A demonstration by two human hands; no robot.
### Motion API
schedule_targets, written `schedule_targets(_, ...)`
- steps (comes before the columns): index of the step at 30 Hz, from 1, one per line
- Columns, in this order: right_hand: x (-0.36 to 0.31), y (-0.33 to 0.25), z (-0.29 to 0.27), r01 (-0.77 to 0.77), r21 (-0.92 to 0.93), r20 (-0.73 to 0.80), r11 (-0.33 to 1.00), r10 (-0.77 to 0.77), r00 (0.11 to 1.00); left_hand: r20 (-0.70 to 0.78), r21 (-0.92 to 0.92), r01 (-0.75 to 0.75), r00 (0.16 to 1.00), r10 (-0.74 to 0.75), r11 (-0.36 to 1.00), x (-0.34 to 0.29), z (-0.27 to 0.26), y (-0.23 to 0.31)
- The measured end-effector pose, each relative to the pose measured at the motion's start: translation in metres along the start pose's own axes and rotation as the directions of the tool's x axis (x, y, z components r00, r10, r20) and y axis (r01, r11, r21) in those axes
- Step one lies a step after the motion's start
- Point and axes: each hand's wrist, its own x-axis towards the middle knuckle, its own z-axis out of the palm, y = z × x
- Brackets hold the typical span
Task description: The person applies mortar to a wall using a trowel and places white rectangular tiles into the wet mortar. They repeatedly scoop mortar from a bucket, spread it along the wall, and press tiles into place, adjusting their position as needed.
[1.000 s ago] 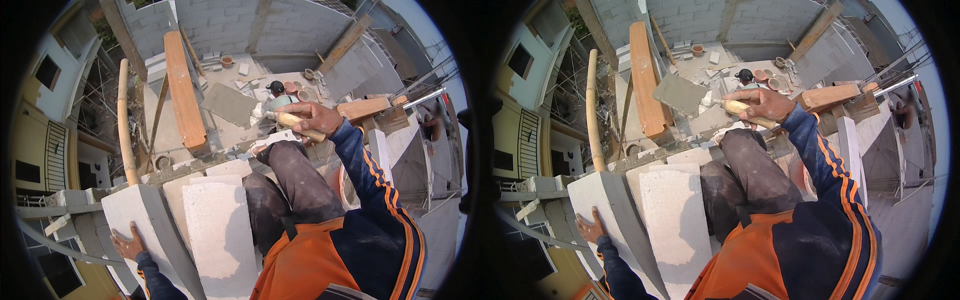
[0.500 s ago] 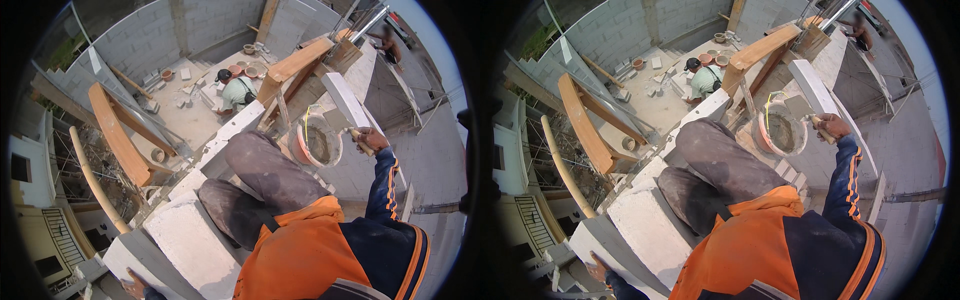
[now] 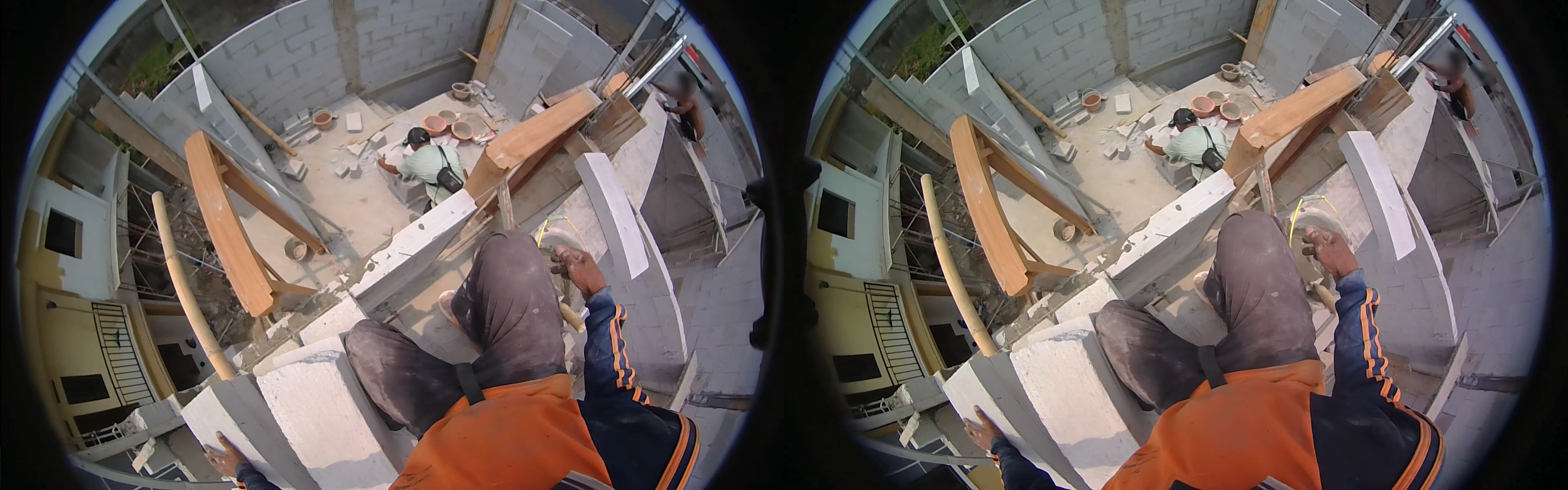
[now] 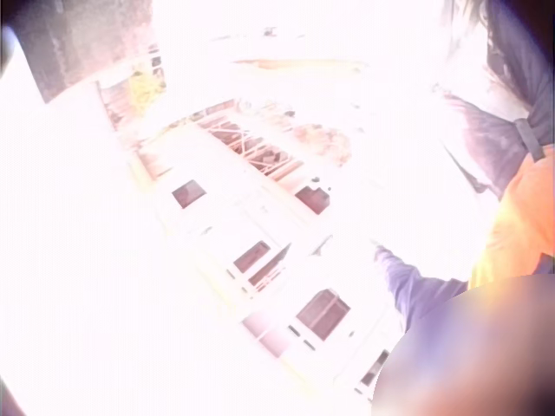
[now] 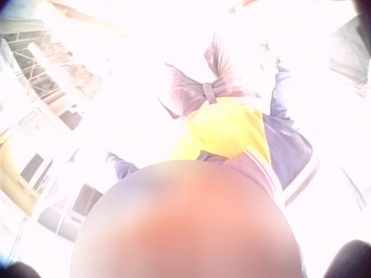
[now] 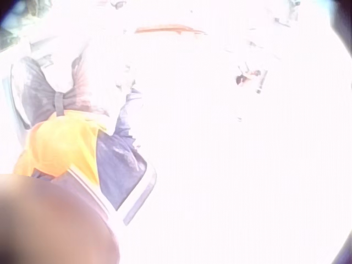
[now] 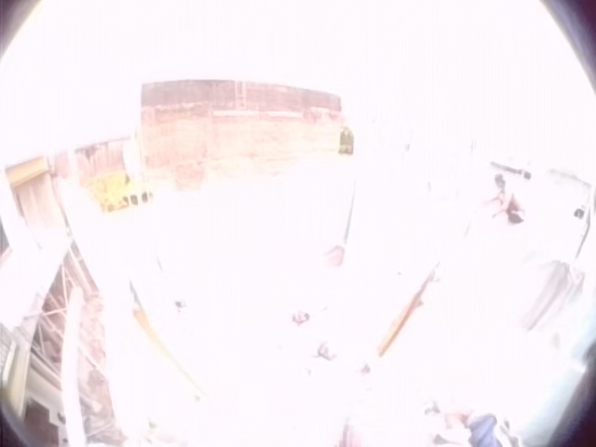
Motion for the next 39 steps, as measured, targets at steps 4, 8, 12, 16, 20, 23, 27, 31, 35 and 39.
schedule_targets(4,0.014,-0.119,0.023,0.129,0.037,0.014,0.991,-0.13,0.991,0.109,0.087,0.056,0.992,-0.065,0.995,-0.001,0.004,0.002)
schedule_targets(8,0.011,-0.218,0.067,0.541,-0.261,0.11,0.8,-0.532,0.839,0.179,0.129,0.093,0.977,-0.115,0.987,-0.016,-0.007,0.032)
schedule_targets(12,-0.009,-0.282,0.125,0.885,-0.258,0.382,0.388,-0.8,0.462,0.087,-0.043,0.007,0.996,-0.003,0.999,-0.056,-0.021,0.107)
schedule_targets(16,-0.03,-0.29,0.19,0.933,-0.117,0.663,0.34,-0.673,0.328,-0.054,-0.298,-0.407,0.91,0.41,0.864,-0.115,-0.034,0.18)
schedule_targets(20,-0.035,-0.27,0.221,0.914,-0.331,0.917,0.236,-0.147,0.37,0.167,-0.365,-0.236,0.935,0.313,0.901,-0.14,-0.058,0.209)
schedule_targets(23,-0.034,-0.255,0.227,0.925,-0.339,0.939,0.174,0.003,0.343,0.332,-0.35,-0.076,0.922,0.2,0.934,-0.144,-0.069,0.215)
schedule_targets(27,-0.034,-0.245,0.227,0.923,-0.287,0.868,0.255,-0.337,0.364,0.253,-0.394,-0.124,0.938,0.238,0.911,-0.145,-0.07,0.217)
schedule_targets(31,-0.035,-0.242,0.228,0.928,-0.247,0.845,0.279,-0.408,0.347,0.236,-0.415,-0.149,0.935,0.264,0.898,-0.144,-0.066,0.213)
schedule_targets(35,-0.035,-0.245,0.231,0.933,-0.226,0.892,0.281,-0.325,0.314,0.239,-0.363,-0.15,0.939,0.247,0.92,-0.143,-0.063,0.211)
schedule_targets(39,-0.033,-0.25,0.234,0.922,-0.24,0.91,0.303,-0.26,0.322,0.256,-0.344,-0.114,0.944,0.21,0.932,-0.142,-0.063,0.214)
